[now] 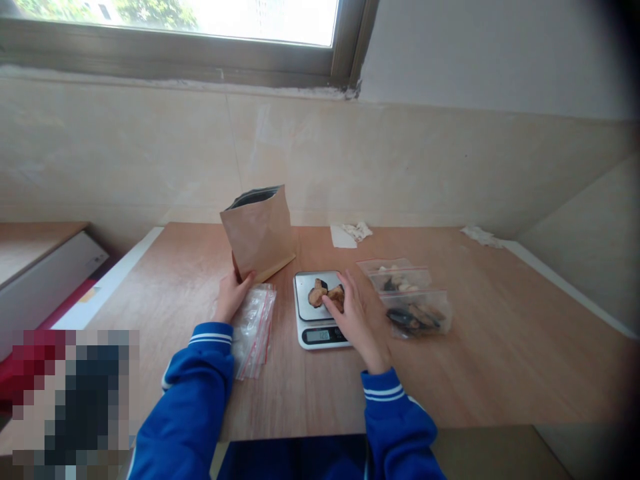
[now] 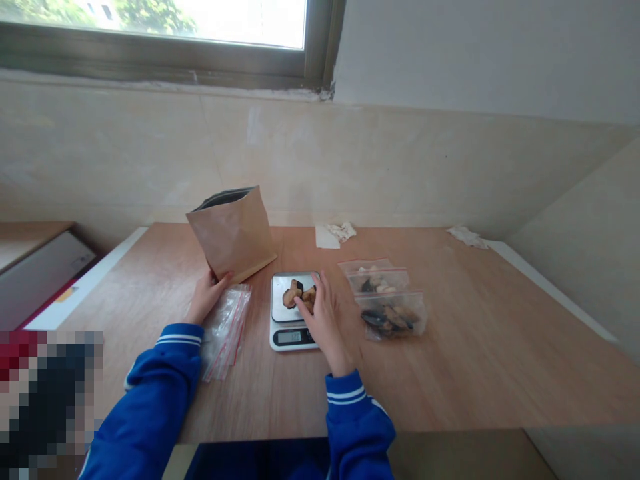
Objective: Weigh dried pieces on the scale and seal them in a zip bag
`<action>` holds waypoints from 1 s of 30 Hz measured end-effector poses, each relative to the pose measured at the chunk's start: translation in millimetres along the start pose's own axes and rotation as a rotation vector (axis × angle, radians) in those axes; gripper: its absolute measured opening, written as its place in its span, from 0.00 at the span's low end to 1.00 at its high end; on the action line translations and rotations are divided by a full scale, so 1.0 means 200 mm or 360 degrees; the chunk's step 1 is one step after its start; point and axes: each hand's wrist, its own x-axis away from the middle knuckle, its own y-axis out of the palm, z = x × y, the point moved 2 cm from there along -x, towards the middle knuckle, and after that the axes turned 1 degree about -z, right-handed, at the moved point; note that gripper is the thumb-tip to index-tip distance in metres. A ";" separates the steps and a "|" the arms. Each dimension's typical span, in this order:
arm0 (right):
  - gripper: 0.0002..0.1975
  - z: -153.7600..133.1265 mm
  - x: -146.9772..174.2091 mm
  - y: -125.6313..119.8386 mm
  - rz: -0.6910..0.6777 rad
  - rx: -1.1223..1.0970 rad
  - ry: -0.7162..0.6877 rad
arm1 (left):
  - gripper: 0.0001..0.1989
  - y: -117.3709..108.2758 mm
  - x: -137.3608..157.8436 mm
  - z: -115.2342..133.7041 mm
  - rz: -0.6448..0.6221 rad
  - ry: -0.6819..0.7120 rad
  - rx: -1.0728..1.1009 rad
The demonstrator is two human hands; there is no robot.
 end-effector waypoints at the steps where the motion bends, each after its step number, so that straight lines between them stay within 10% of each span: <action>1: 0.31 0.00 0.00 0.01 -0.0007 0.0034 0.0000 | 0.23 0.00 0.00 0.00 0.0002 0.0000 0.0003; 16: 0.20 -0.47 -0.14 -0.25 0.0203 -0.0301 -0.0383 | 0.20 0.00 0.01 0.03 -0.0101 0.0142 0.0093; 23: 0.19 -0.72 -0.10 -0.16 0.0009 -0.0045 -0.0638 | 0.17 -0.04 0.06 0.15 -0.0128 0.0297 0.0173; 30: 0.12 -0.73 0.00 -0.07 -0.0561 0.0336 -0.0357 | 0.14 -0.01 0.04 0.11 -0.0070 0.0267 0.0180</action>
